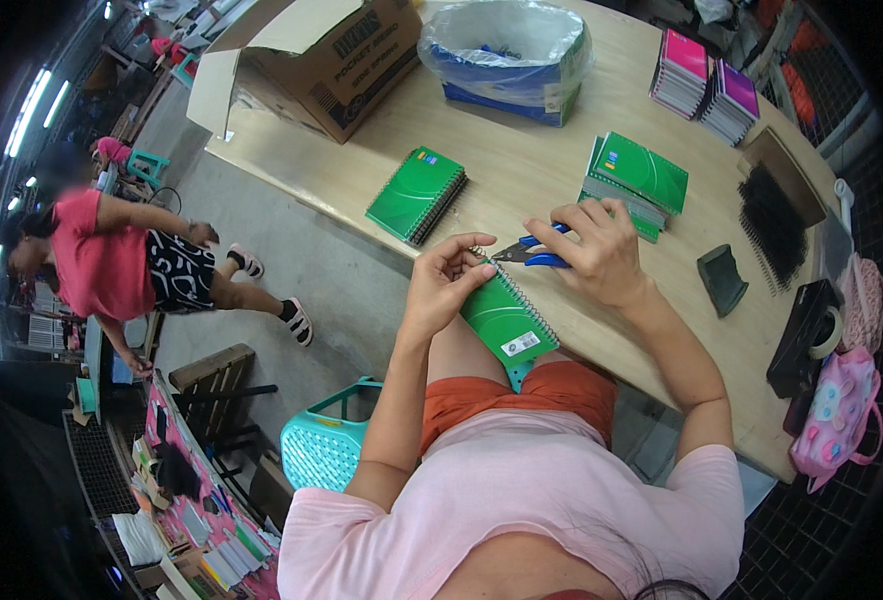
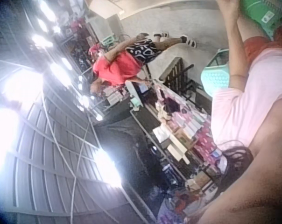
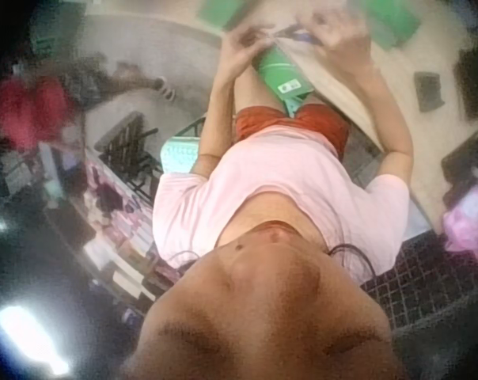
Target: The person threads a plastic spiral coil through the punched holes of a notebook, snips the excess coil with pliers, and then places the finished notebook on a stack before picking up the next one.
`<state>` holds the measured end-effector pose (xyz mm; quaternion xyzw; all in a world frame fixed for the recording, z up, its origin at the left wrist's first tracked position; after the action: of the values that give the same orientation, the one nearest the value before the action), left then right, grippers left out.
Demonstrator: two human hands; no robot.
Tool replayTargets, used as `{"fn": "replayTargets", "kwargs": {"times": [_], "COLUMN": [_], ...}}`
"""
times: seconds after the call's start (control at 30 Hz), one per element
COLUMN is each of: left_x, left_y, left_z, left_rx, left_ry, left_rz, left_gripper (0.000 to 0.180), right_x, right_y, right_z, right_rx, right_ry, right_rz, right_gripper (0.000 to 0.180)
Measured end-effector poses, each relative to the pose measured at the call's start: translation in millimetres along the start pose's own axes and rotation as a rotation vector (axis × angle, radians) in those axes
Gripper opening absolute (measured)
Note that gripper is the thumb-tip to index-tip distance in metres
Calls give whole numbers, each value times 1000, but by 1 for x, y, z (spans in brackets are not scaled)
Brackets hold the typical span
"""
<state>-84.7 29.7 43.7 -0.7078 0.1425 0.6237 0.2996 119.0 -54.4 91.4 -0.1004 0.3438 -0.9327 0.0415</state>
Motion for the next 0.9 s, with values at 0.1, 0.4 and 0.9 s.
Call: {"fn": "replayTargets", "kwargs": {"times": [0.1, 0.4, 0.9], "left_x": [0, 9, -76], "left_y": [1, 1, -286], "left_z": [-3, -8, -29], "left_rx": [-39, -99, 68], "left_ry": [-48, -67, -335], "left_rz": [-31, -110, -469], "left_gripper": [40, 39, 42], "right_x": [-2, -14, -93], "right_y": [5, 9, 91], "right_z": [-5, -11, -41], "right_rx": [157, 541, 500], "right_ry": [-65, -520, -1824], "right_rz": [-121, -435, -1041], "right_gripper": [37, 43, 53]}}
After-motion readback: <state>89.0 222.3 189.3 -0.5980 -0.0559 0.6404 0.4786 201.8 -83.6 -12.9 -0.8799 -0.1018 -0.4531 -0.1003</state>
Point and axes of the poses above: each hand's wrist, its own y-axis away from the middle knuckle, its own z-axis out of the back of the hand, x = y × z, the point moved 3 cm from there along -y, towards the middle knuckle, and after that the axes turned 14 degrees about -z, right-handed, at the moved point
